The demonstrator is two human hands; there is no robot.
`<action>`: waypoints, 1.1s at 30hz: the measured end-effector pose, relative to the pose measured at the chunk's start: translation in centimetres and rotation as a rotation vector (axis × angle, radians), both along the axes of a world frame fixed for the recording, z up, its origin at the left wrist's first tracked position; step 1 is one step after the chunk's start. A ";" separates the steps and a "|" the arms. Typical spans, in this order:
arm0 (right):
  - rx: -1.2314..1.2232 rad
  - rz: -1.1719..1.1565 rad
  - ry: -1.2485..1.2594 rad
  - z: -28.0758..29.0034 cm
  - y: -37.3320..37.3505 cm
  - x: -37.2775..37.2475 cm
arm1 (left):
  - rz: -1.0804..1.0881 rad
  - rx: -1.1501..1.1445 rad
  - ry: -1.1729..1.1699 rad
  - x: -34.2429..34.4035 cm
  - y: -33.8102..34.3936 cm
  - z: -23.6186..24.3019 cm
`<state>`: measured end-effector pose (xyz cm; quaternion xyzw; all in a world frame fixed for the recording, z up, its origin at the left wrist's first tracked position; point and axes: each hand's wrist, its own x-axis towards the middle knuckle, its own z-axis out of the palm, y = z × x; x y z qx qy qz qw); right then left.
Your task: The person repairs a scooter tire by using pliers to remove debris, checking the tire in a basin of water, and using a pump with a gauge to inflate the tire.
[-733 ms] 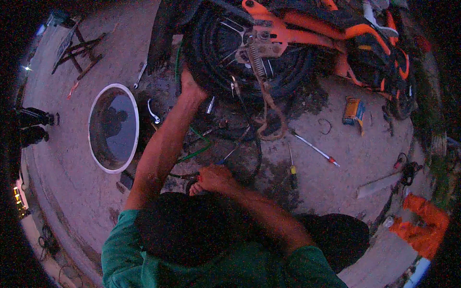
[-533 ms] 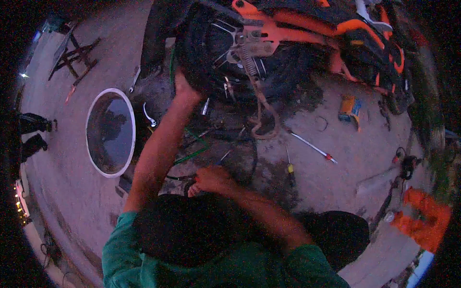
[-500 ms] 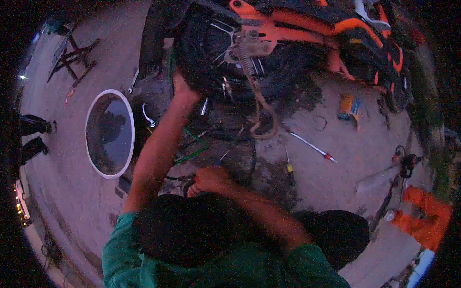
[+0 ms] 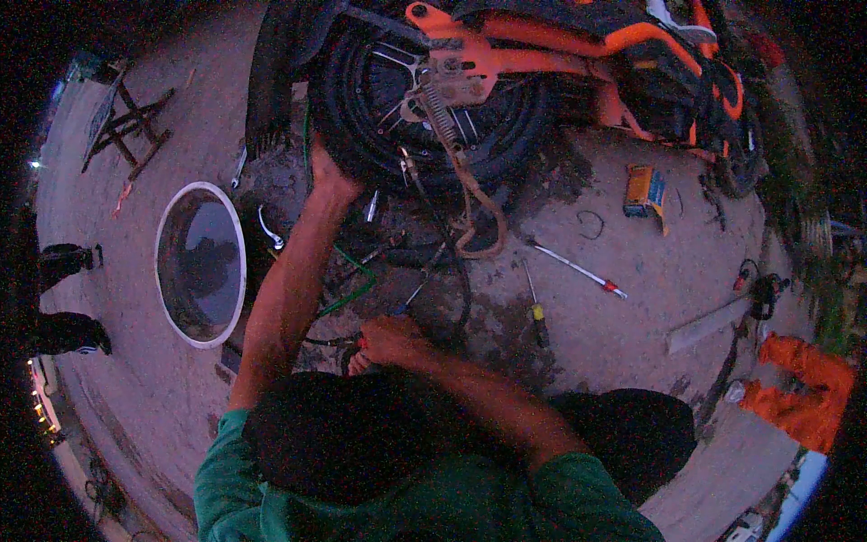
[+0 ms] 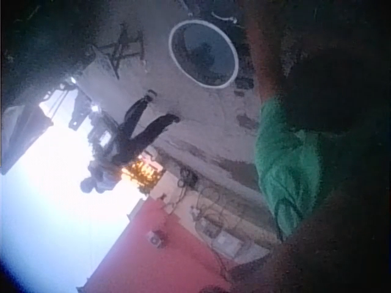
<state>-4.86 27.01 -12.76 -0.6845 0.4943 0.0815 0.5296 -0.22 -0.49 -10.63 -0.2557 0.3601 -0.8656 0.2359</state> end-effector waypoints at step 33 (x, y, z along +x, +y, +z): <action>-0.026 -0.035 -0.024 -0.4 0.3 0.5 | 0.364 -0.493 -1.375 -0.4 1.1 1.8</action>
